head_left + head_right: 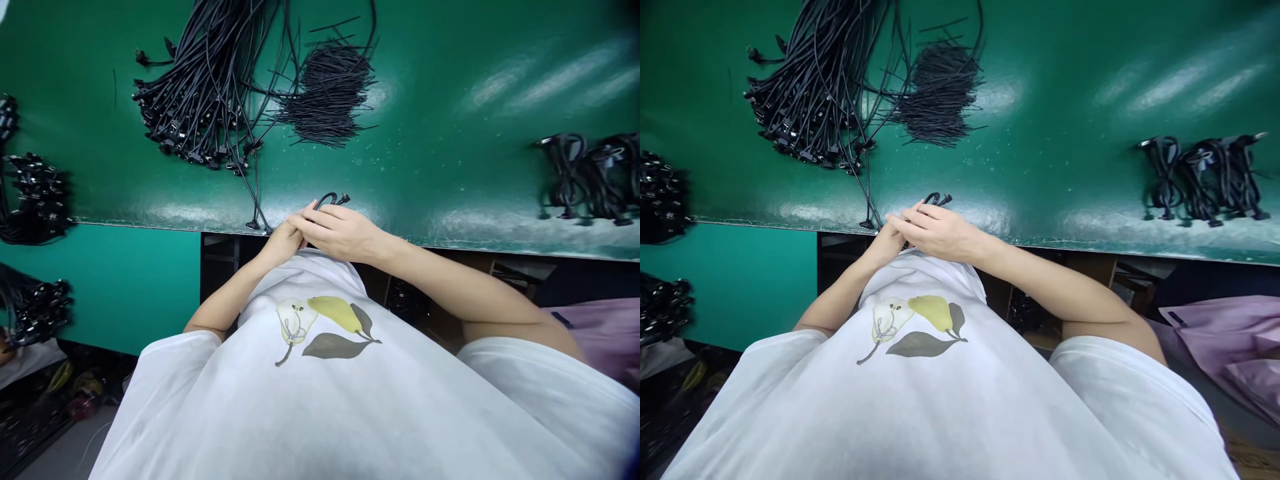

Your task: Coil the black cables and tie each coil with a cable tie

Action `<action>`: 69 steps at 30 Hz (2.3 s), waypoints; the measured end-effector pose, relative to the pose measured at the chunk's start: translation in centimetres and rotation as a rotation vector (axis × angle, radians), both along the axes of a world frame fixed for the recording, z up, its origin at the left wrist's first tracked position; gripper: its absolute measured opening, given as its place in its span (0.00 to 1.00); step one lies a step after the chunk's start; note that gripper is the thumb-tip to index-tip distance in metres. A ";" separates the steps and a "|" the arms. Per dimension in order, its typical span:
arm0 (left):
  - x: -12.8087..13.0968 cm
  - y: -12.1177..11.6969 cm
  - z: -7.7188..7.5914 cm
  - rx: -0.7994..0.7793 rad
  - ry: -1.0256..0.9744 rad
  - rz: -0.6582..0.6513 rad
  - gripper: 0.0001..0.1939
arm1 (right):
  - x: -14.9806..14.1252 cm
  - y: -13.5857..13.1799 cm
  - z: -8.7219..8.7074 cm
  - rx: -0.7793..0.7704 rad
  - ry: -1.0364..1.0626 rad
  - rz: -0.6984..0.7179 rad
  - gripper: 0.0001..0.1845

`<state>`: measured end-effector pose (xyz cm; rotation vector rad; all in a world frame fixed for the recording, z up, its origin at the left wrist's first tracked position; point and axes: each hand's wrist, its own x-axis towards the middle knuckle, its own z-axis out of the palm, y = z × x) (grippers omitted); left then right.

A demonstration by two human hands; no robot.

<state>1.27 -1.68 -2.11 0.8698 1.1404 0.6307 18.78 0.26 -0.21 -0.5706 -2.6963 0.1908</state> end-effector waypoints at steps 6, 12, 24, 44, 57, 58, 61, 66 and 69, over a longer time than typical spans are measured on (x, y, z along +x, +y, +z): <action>-1.0 -0.5 -0.5 -0.048 -0.098 -0.057 0.12 | 0.1 0.5 0.4 0.090 -0.102 0.106 0.19; -1.1 -0.3 -0.4 -0.139 -0.245 -0.030 0.21 | -0.1 -0.2 0.4 0.215 -0.234 0.082 0.18; -0.3 -0.8 -0.3 -0.259 -0.233 -0.016 0.06 | -0.4 1.2 0.6 0.142 -0.160 0.221 0.18; -1.9 0.3 -0.3 0.683 0.406 -0.047 0.12 | -2.1 0.5 -4.7 -1.374 0.816 -0.575 0.27; -2.5 0.1 1.4 0.429 0.183 -0.386 0.20 | -0.5 0.2 -2.6 -1.086 0.538 -0.432 0.32; -2.4 -0.1 1.0 0.396 0.217 -0.383 0.20 | -0.3 0.3 -2.5 -1.085 0.568 -0.463 0.31; -2.3 0.1 -0.9 0.215 0.129 -0.154 0.30 | -0.5 -0.3 -2.1 -1.264 0.656 -0.441 0.29; -2.8 0.3 -0.7 0.149 -0.147 -0.133 0.35 | -1.4 -2.0 -2.1 -1.422 0.615 -0.348 0.28; -2.5 -0.1 0.5 0.154 -0.139 -0.178 0.35 | -1.4 -2.3 -2.1 -0.948 0.437 -0.448 0.24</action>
